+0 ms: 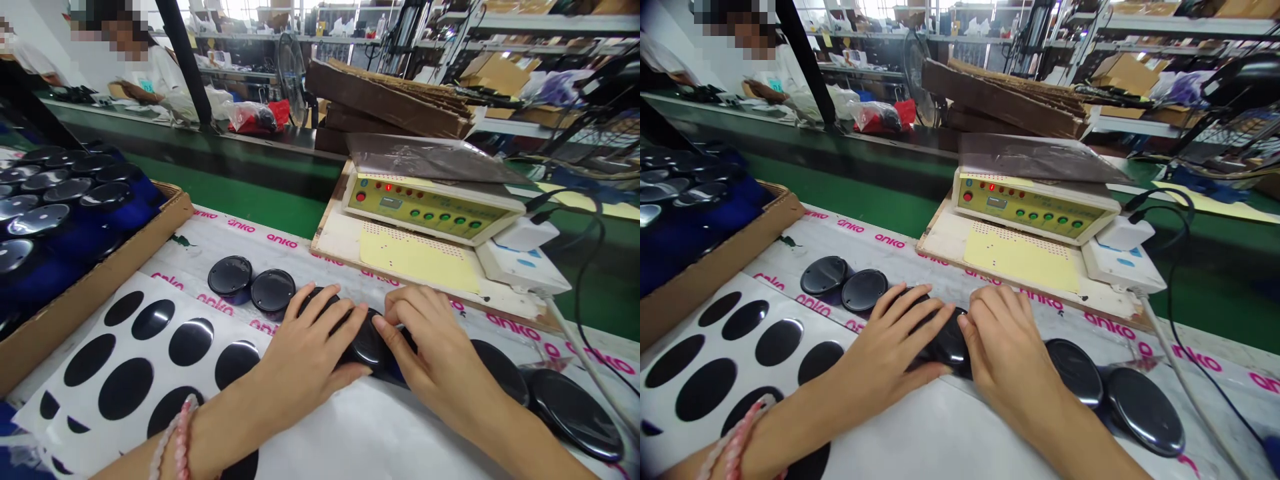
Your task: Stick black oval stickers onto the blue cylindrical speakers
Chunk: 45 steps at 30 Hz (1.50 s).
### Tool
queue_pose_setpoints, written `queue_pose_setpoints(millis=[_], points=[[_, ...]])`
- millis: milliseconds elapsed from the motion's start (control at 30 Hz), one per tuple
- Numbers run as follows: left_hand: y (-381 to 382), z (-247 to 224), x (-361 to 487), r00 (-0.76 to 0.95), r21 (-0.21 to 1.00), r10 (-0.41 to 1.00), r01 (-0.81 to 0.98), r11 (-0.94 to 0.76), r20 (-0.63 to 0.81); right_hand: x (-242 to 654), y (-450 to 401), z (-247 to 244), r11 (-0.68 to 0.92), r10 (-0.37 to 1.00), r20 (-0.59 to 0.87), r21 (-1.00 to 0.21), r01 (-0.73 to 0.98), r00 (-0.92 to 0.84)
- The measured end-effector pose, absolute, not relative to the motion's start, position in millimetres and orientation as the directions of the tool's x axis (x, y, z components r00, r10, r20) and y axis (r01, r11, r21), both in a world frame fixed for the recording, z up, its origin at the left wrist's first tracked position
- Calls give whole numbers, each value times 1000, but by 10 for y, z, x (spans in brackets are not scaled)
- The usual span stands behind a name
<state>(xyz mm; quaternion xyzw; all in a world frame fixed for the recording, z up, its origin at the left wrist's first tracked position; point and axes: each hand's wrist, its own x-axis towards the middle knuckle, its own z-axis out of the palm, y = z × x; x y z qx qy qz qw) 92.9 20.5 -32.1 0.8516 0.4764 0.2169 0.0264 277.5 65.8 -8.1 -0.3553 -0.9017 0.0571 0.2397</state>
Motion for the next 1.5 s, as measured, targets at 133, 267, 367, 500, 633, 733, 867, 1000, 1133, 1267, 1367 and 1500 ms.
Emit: queue_pose_setpoints(millis=[133, 267, 367, 500, 633, 733, 867, 1000, 1133, 1267, 1367, 1500], points=[[196, -268, 952, 506, 101, 794, 819, -565, 337, 2814, 743, -36, 794, 533, 394, 74, 603, -749], [62, 67, 756, 451, 60, 798, 856, -514, 399, 2887, 836, 141, 758, 531, 454, 125, 641, -716], [-167, 254, 413, 335, 141, 866, 902, -409, 370, 2740, 677, 280, 821, 556, 452, -170, 544, -698], [-432, -32, 50, 195, 274, 954, 928, -254, 227, 2207, 155, 203, 835, 424, 164, -452, 314, -891], [-480, -454, -14, 90, 397, 952, 894, -206, 291, 1704, -170, 20, 912, 286, 81, -329, 245, -955], [-460, -531, 2, 66, 429, 946, 880, -205, 316, 1547, -162, 64, 915, 285, 84, -320, 245, -955], [-451, -513, 6, 65, 410, 953, 893, -188, 295, 1550, -99, 200, 905, 275, 122, -367, 214, -954], [-479, -520, 6, 54, 395, 944, 900, -187, 324, 1892, -68, 278, 837, 282, 114, -515, 186, -953], [-510, -395, 32, 68, 391, 939, 897, -205, 336, 2478, 160, 541, 636, 630, 115, -643, 426, -768], [-333, -175, 163, 178, 292, 904, 907, -304, 388, 2649, 624, 726, 407, 865, 68, -674, 617, -497], [-52, -122, 308, 263, 231, 875, 897, -377, 407, 2467, 910, 535, 344, 849, 15, -775, 531, -528], [226, -224, 418, 256, 298, 886, 875, -383, 385, 2297, 1033, 147, 158, 854, -98, -887, 434, -511]])
